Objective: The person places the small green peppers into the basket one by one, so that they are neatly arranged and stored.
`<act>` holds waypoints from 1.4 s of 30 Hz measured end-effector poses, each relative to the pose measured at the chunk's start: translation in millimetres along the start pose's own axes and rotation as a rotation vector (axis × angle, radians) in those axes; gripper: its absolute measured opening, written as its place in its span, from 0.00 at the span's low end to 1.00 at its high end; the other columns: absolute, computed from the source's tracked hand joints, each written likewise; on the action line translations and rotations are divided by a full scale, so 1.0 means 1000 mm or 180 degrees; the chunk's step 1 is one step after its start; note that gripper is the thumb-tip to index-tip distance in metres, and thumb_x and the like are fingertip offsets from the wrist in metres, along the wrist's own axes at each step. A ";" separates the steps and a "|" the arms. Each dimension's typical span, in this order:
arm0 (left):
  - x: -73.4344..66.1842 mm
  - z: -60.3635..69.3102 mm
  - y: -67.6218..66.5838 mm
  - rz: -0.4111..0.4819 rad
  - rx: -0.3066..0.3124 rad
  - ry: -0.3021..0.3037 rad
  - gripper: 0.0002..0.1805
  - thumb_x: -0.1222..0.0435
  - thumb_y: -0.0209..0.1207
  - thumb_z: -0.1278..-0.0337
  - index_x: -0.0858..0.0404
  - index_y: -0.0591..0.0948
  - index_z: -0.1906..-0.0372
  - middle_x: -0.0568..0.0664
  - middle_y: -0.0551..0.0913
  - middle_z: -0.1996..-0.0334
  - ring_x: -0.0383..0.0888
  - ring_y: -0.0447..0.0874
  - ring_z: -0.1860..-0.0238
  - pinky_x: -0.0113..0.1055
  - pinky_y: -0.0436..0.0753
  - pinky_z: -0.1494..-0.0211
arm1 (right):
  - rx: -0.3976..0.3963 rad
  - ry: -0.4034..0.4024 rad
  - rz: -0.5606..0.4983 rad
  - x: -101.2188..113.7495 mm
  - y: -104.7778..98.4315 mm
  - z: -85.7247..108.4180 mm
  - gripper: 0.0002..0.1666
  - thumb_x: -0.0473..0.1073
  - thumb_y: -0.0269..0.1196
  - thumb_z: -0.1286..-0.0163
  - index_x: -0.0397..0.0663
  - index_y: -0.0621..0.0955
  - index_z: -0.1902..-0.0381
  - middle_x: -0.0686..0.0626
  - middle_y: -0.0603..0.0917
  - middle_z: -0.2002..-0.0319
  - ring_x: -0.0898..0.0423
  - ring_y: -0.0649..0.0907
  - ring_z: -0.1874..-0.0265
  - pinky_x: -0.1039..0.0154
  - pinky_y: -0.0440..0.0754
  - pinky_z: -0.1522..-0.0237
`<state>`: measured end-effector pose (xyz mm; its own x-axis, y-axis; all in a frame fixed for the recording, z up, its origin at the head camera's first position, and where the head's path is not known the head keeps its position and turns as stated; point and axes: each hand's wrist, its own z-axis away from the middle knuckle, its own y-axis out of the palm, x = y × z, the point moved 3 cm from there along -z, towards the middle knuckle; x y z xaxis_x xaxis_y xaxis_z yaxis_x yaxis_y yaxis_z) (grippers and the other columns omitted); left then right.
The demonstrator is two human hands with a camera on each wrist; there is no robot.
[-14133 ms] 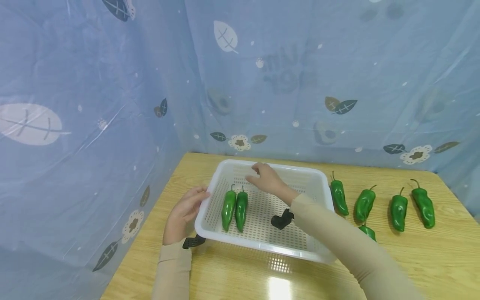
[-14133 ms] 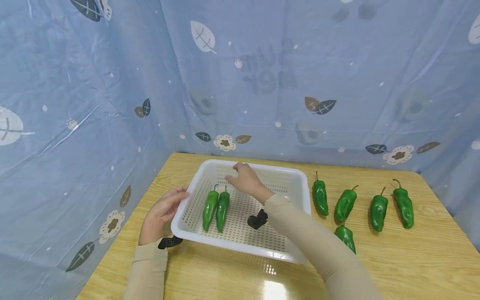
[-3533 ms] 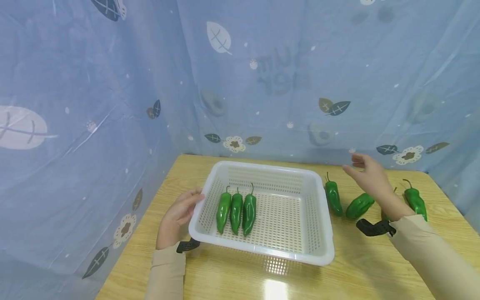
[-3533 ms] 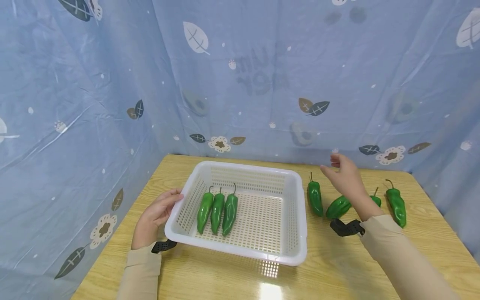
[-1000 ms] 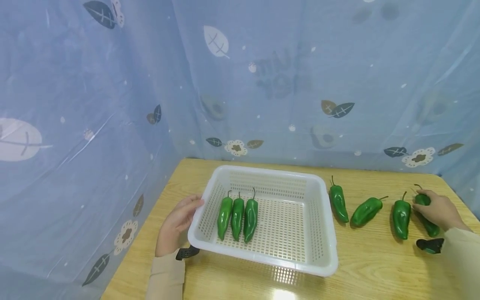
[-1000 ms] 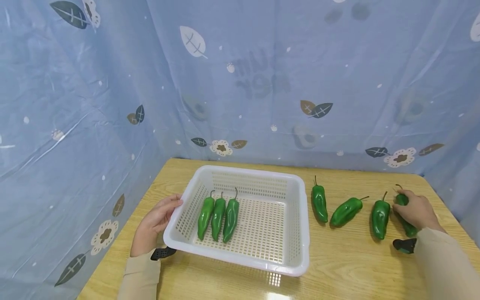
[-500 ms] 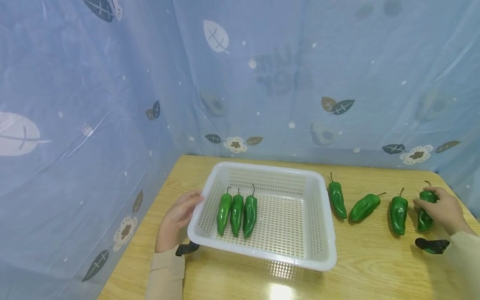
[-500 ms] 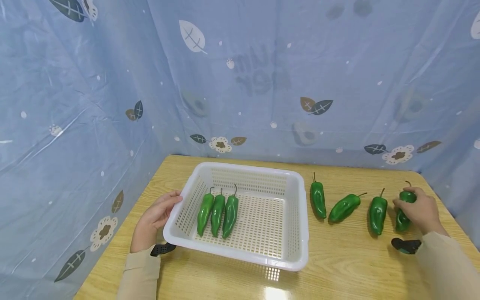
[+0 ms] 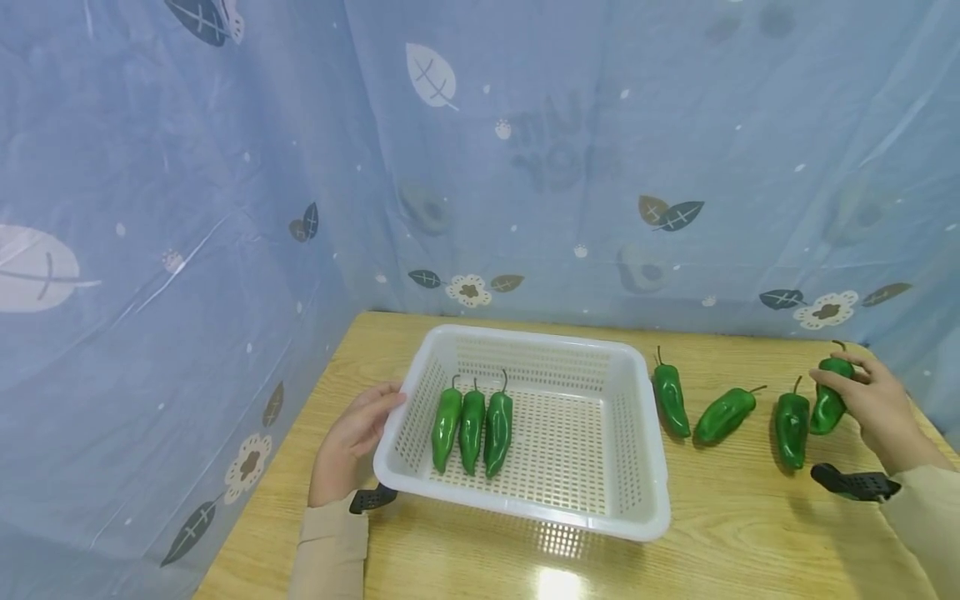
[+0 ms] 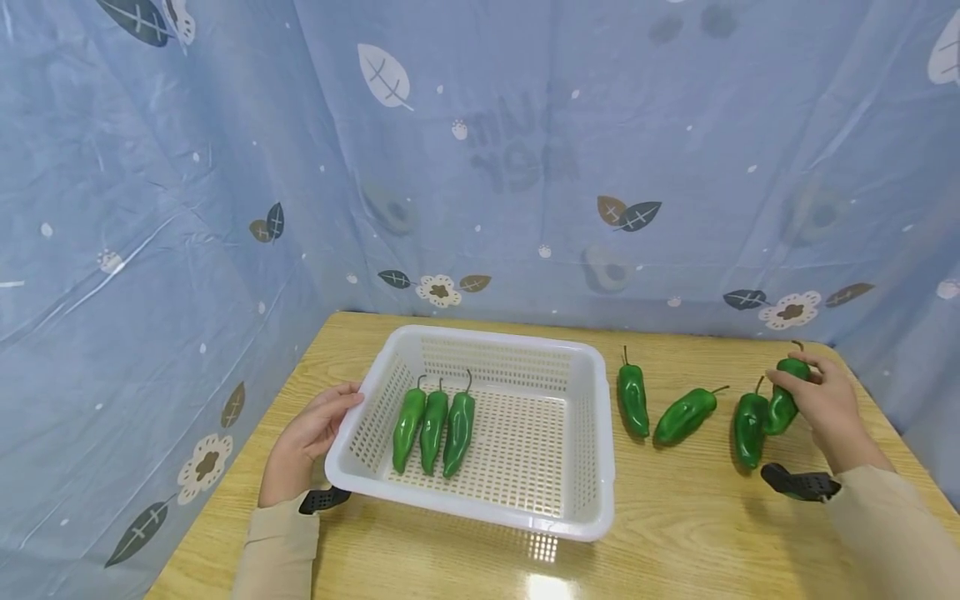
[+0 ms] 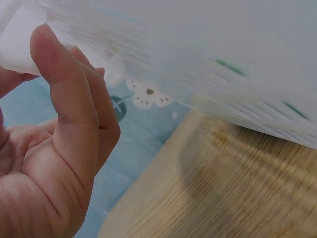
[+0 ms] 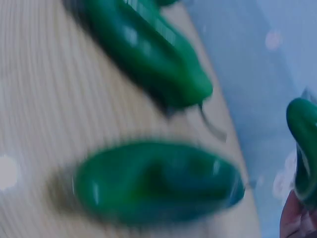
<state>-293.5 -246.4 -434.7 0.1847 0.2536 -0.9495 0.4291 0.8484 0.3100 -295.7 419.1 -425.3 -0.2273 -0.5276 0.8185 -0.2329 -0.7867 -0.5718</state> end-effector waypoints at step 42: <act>0.005 -0.002 -0.005 -0.0055 -0.0043 0.0013 0.18 0.75 0.38 0.30 0.83 0.60 0.41 0.56 0.81 0.55 0.47 0.84 0.54 0.40 0.85 0.52 | 0.0577 -0.1339 -0.0106 0.158 0.105 0.072 0.35 0.51 0.59 0.32 0.50 0.62 0.31 0.37 0.58 0.31 0.37 0.63 0.39 0.40 0.71 0.51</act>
<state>-296.0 -248.2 -441.1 0.1738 0.2405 -0.9549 0.4203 0.8589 0.2928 -288.3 229.9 -352.4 0.1899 -0.5558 0.8093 -0.0558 -0.8291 -0.5563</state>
